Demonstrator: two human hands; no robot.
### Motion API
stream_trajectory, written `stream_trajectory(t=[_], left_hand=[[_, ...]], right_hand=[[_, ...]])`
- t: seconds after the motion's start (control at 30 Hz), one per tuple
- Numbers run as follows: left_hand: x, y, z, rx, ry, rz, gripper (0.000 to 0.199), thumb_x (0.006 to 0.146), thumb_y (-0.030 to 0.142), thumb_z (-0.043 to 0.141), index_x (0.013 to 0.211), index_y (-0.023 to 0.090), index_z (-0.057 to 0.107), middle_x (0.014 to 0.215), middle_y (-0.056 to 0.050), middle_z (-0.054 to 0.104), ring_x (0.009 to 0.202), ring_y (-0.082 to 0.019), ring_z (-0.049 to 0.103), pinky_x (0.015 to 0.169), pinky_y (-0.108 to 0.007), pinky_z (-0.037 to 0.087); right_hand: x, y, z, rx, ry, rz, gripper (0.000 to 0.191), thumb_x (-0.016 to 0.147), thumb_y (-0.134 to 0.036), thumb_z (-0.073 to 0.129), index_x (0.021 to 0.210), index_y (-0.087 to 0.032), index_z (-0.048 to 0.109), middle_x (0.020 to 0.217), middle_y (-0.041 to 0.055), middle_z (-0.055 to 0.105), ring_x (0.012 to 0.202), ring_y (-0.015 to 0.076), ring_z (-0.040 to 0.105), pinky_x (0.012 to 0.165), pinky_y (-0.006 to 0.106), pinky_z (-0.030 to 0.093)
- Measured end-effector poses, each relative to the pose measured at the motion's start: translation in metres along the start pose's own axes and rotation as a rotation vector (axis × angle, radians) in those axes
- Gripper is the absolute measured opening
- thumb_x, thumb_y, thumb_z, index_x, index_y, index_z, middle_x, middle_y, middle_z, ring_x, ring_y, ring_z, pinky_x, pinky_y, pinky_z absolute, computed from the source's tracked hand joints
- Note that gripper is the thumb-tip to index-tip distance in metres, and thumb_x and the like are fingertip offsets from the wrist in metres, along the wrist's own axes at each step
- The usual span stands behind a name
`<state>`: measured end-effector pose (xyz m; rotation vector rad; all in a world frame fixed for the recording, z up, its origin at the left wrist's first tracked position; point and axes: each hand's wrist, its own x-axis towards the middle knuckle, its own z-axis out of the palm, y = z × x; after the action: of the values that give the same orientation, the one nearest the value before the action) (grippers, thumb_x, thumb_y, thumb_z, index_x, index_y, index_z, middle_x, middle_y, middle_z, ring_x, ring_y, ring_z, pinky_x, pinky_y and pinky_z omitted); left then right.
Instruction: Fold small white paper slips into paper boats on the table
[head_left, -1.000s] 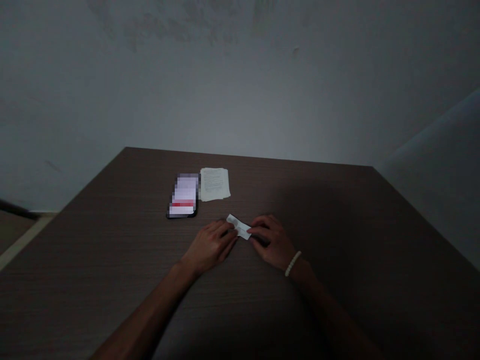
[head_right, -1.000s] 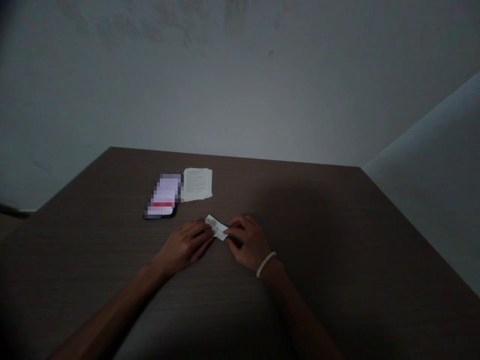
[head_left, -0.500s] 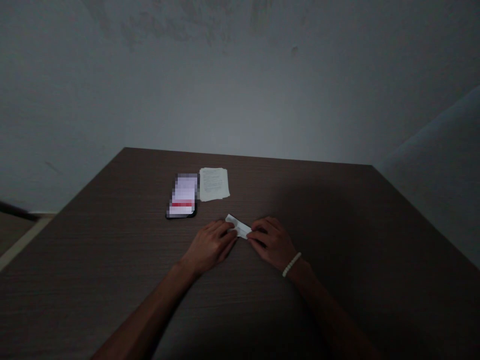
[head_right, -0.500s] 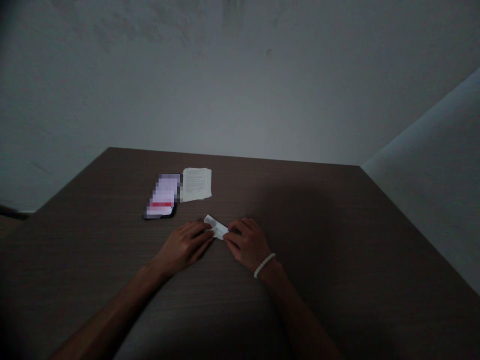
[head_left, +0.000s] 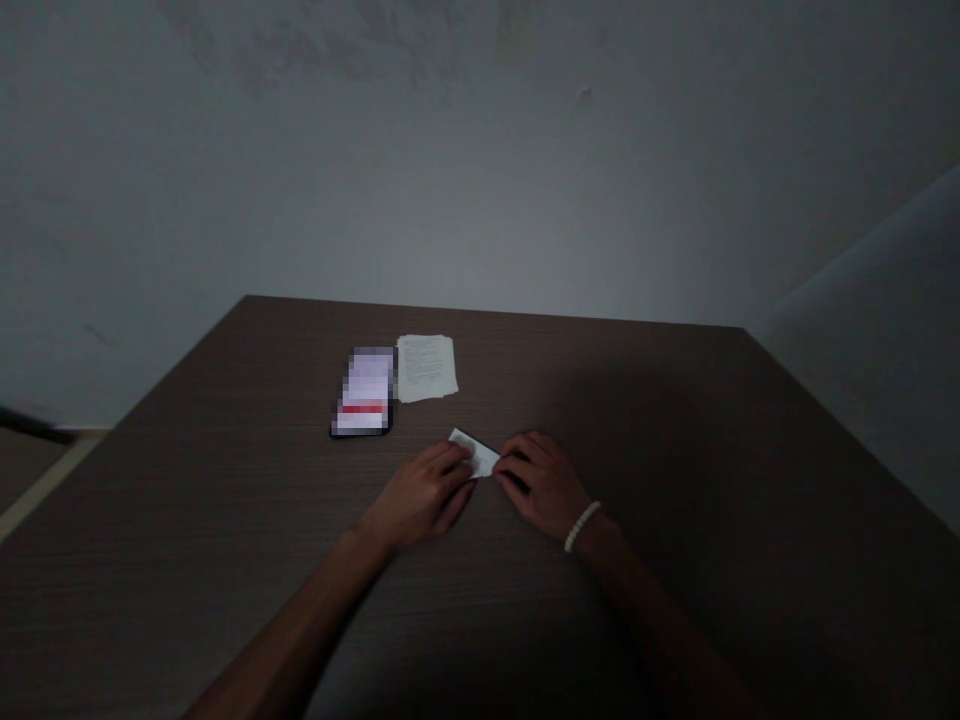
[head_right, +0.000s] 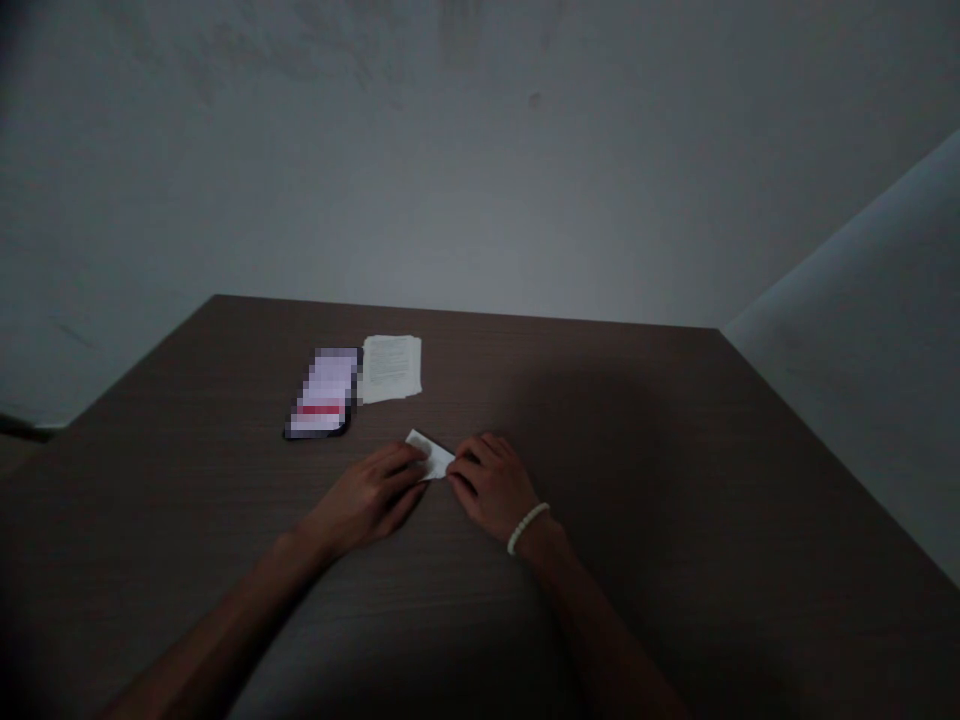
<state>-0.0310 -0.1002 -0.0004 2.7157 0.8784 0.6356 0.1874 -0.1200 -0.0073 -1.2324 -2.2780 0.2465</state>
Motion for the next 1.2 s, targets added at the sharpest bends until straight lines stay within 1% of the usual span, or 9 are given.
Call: stream_trajectory(t=[0.13,0.27,0.4,0.6,0.67,0.77,0.97,1.07,1.2], left_hand=[[0.0001,0.0015,-0.0009,0.010,-0.034,-0.005,0.020,0.093,0.020,0.046,0.098,0.015,0.065,0.094,-0.009,0.060,0.093,-0.022,0.057,0.082,-0.039,0.053],[0.0003,0.0026,-0.0008,-0.009,-0.025,-0.002,0.020,0.093,0.020,0.046,0.097,0.015,0.065,0.095,-0.009,0.060,0.094,-0.022,0.057,0.083,-0.039,0.052],[0.0007,0.0038,-0.0004,0.017,-0.031,0.004,0.019,0.093,0.019,0.046,0.098,0.014,0.064,0.099,-0.010,0.060,0.094,-0.022,0.056,0.084,-0.039,0.052],[0.0007,0.0049,-0.0002,0.032,-0.087,0.014,0.019,0.092,0.018,0.045,0.095,0.014,0.064,0.095,-0.009,0.060,0.092,-0.021,0.056,0.084,-0.039,0.051],[0.0006,0.0052,-0.0006,0.034,-0.107,0.019,0.020,0.092,0.017,0.045,0.096,0.014,0.064,0.094,-0.009,0.059,0.093,-0.022,0.055,0.084,-0.039,0.051],[0.0005,0.0056,-0.0017,0.044,-0.129,0.032,0.023,0.090,0.017,0.046,0.104,0.015,0.064,0.096,-0.009,0.058,0.095,-0.023,0.054,0.085,-0.040,0.050],[0.0001,0.0056,-0.0028,0.064,-0.116,0.066,0.030,0.091,0.020,0.045,0.116,0.015,0.062,0.097,-0.009,0.059,0.096,-0.024,0.054,0.084,-0.041,0.050],[0.0001,0.0057,-0.0030,0.073,-0.129,0.065,0.032,0.090,0.020,0.045,0.118,0.016,0.061,0.098,-0.009,0.058,0.096,-0.024,0.053,0.085,-0.042,0.050],[0.0008,0.0069,-0.0039,0.099,-0.151,0.063,0.031,0.089,0.020,0.048,0.115,0.017,0.063,0.098,-0.009,0.056,0.093,-0.024,0.053,0.083,-0.042,0.049]], right_hand=[[0.0016,-0.0016,-0.0004,0.001,-0.002,0.018,0.007,0.088,-0.017,0.059,0.088,-0.020,0.064,0.095,0.0057,0.061,0.092,0.0214,0.052,0.085,0.039,0.044],[0.0028,-0.0024,0.0000,0.013,-0.004,0.040,0.007,0.087,-0.016,0.058,0.087,-0.020,0.063,0.097,0.0064,0.060,0.093,0.0222,0.052,0.086,0.039,0.045],[0.0034,-0.0028,0.0008,0.023,0.009,0.061,0.007,0.086,-0.015,0.059,0.086,-0.020,0.063,0.097,0.0064,0.059,0.094,0.0223,0.052,0.086,0.039,0.045],[0.0041,-0.0040,0.0014,0.024,0.014,0.095,0.005,0.086,-0.017,0.059,0.084,-0.020,0.062,0.098,0.0061,0.058,0.095,0.0220,0.051,0.087,0.038,0.044],[0.0049,-0.0043,0.0015,0.026,0.013,0.105,0.005,0.086,-0.017,0.059,0.083,-0.020,0.062,0.098,0.0060,0.058,0.096,0.0216,0.051,0.088,0.038,0.043],[0.0061,-0.0045,0.0022,0.025,0.007,0.122,0.004,0.085,-0.017,0.060,0.083,-0.019,0.062,0.098,0.0056,0.058,0.095,0.0212,0.051,0.087,0.037,0.043],[0.0068,-0.0047,0.0054,0.014,0.023,0.147,0.004,0.083,-0.017,0.061,0.080,-0.020,0.061,0.096,0.0052,0.058,0.094,0.0212,0.051,0.087,0.037,0.042],[0.0071,-0.0055,0.0056,0.010,0.026,0.155,0.004,0.083,-0.017,0.060,0.080,-0.020,0.061,0.095,0.0050,0.058,0.093,0.0213,0.051,0.087,0.037,0.042],[0.0074,-0.0070,0.0055,0.010,0.041,0.159,0.004,0.081,-0.016,0.061,0.079,-0.020,0.062,0.094,0.0051,0.059,0.093,0.0216,0.051,0.086,0.038,0.042]])
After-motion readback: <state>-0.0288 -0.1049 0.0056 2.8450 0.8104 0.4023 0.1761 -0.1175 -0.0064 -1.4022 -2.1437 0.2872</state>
